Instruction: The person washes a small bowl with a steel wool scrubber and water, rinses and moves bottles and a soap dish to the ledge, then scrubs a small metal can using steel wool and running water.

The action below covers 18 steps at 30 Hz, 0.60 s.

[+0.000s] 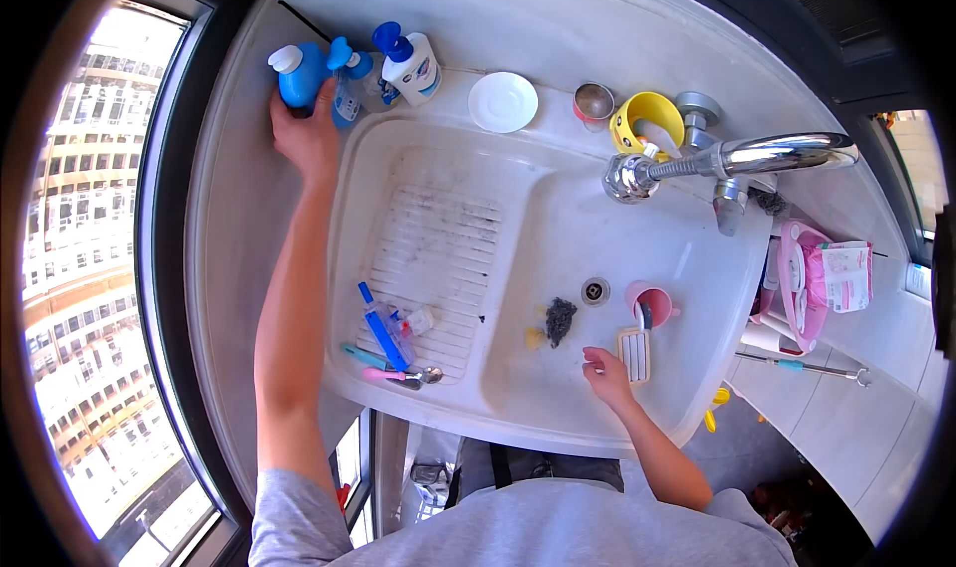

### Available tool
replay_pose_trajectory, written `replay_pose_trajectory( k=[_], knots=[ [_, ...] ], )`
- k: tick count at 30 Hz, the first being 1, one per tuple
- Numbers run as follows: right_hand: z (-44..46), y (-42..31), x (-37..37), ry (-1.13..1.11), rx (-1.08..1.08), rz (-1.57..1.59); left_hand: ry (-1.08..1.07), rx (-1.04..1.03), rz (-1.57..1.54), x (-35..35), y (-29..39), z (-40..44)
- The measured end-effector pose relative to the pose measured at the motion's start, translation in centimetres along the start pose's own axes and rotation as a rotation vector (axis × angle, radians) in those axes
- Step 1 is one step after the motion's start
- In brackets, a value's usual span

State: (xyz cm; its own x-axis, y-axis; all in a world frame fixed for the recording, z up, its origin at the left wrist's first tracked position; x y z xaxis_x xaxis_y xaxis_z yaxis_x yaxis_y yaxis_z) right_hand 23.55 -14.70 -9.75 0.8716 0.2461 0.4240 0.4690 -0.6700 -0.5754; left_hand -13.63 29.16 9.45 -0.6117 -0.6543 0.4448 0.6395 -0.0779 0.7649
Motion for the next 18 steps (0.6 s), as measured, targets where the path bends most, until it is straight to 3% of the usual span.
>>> replay_pose_trajectory(
  k=[7, 10, 13, 18],
  knots=[
    [0.2, 0.2, 0.3, 0.007, 0.005, 0.099, 0.025, -0.085, -0.283, -2.2, -3.3, -1.7],
    [0.6, -0.3, -0.3, 0.013, 0.012, 0.149, 0.083, -0.085, -0.114, -1.8, -3.1, -2.3],
    [0.3, -1.0, -0.6, -0.018, 0.028, 0.167, -0.014, -0.037, 0.094, -1.7, -3.1, -2.7],
    [0.3, -1.8, -0.5, -0.027, 0.018, 0.075, -0.033, 0.157, -0.233, -2.6, -6.8, -2.9]
  ],
)
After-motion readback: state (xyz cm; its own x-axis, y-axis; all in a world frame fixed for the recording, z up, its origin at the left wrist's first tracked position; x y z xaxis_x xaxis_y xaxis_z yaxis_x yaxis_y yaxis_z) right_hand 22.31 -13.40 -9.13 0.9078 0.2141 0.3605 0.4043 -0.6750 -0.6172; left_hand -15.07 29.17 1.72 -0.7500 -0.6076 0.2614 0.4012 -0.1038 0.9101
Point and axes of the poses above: each hand's wrist, its own z-axis towards the middle knuckle, its own x-axis out of the back of the hand, y = z × x, the point moved 5 cm from there along z, towards the middle knuckle, and after that the axes turned 6 degrees about -z, right-handed, at the moved point
